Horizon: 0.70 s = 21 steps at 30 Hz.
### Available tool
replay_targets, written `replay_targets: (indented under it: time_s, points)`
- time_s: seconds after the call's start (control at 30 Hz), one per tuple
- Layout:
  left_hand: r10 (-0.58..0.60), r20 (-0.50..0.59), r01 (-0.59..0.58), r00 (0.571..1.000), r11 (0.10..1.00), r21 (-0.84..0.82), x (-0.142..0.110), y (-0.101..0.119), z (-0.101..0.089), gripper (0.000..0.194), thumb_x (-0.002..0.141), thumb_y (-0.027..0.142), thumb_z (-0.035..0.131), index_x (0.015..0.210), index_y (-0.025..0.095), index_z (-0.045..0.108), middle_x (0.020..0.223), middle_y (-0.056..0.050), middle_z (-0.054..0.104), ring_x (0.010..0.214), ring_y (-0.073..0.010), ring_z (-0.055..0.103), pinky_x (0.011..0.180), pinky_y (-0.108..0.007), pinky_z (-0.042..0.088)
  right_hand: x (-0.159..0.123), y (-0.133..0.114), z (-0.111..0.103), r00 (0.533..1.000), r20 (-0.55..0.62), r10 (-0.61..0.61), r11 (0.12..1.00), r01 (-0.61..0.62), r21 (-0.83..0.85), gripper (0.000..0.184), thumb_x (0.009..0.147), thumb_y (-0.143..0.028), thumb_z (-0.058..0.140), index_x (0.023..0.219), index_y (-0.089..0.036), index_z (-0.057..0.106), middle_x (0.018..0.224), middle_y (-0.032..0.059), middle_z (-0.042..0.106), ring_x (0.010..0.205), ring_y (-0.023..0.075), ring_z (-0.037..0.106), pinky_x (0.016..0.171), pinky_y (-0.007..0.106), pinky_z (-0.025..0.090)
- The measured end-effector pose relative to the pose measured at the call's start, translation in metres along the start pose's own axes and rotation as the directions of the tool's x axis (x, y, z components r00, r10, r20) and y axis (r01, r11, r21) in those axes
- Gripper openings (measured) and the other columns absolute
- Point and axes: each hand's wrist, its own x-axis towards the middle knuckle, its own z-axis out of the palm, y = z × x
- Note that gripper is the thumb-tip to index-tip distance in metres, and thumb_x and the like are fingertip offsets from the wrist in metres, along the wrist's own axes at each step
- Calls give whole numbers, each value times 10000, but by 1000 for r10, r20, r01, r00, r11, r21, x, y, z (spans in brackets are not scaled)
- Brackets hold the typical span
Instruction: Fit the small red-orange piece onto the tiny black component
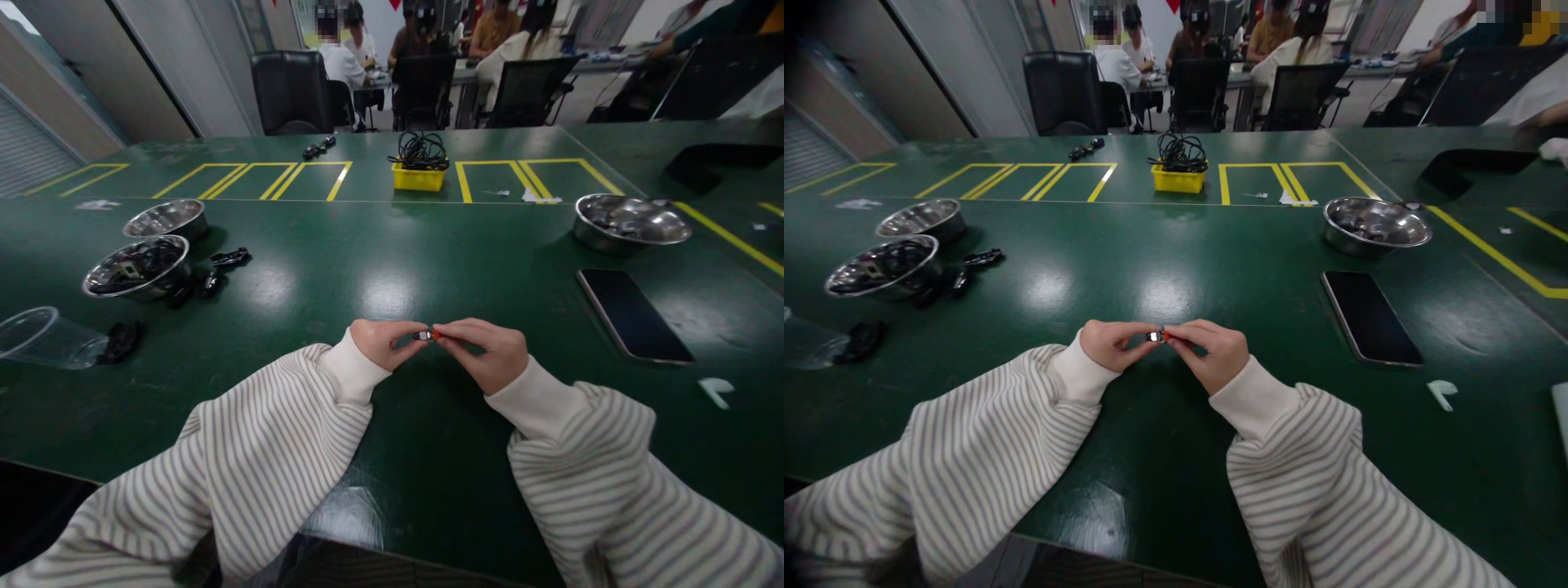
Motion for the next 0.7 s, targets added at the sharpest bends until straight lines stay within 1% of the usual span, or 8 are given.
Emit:
replay_targets:
  time_s: [0.13,0.3,0.37,0.43,0.53,0.6,0.7]
  points:
    - [23,-3,-23,1000,1000,15,-1,-1,1,230,703,352,529,815,197,656,422,48,537,340,-20,426,355,-142,250,0,0,2,1000,-22,-23,1000,23,-18,174,726,-159,542,865,-192,643,797,46,661,690,132,611,631,239,508]
    - [44,9,-45,999,999,19,-1,-2,2,235,714,360,517,834,208,651,428,50,537,342,-20,423,360,-141,255,0,-1,0,1000,-6,-16,1000,16,-2,175,727,-165,538,859,-209,644,791,36,664,687,137,615,627,248,514]
    - [40,2,-40,999,999,5,-1,-2,1,238,712,366,519,827,207,654,420,50,531,336,-20,413,360,-140,255,0,-2,0,1000,-1,26,999,-26,32,166,723,-170,542,850,-202,643,786,35,664,681,136,615,627,249,517]
    - [32,0,-32,999,999,-14,0,-1,0,242,708,372,523,818,204,658,415,48,527,333,-20,403,357,-142,250,-1,-3,0,995,8,96,991,-96,90,150,714,-176,551,833,-187,642,770,34,663,658,133,616,619,247,522]
    - [-2,25,3,1000,999,-36,1,-2,-1,258,706,386,519,824,204,660,408,46,517,334,-23,392,356,-146,241,-1,-4,0,983,39,180,966,-184,184,131,704,-181,562,807,-163,640,751,41,661,638,132,616,621,254,527]
    - [-42,40,44,998,998,-40,1,-3,-1,270,705,395,516,831,204,659,392,47,497,332,-25,380,359,-147,241,-1,-4,-1,979,66,192,953,-202,225,135,707,-181,556,812,-160,639,766,47,658,656,135,614,628,263,526]
    - [-97,40,99,994,994,-44,0,-5,0,286,709,404,505,832,196,658,356,55,445,318,-27,346,356,-148,234,0,-3,-1,979,98,178,947,-197,254,161,723,-174,527,846,-174,632,817,50,647,719,141,606,642,272,522]
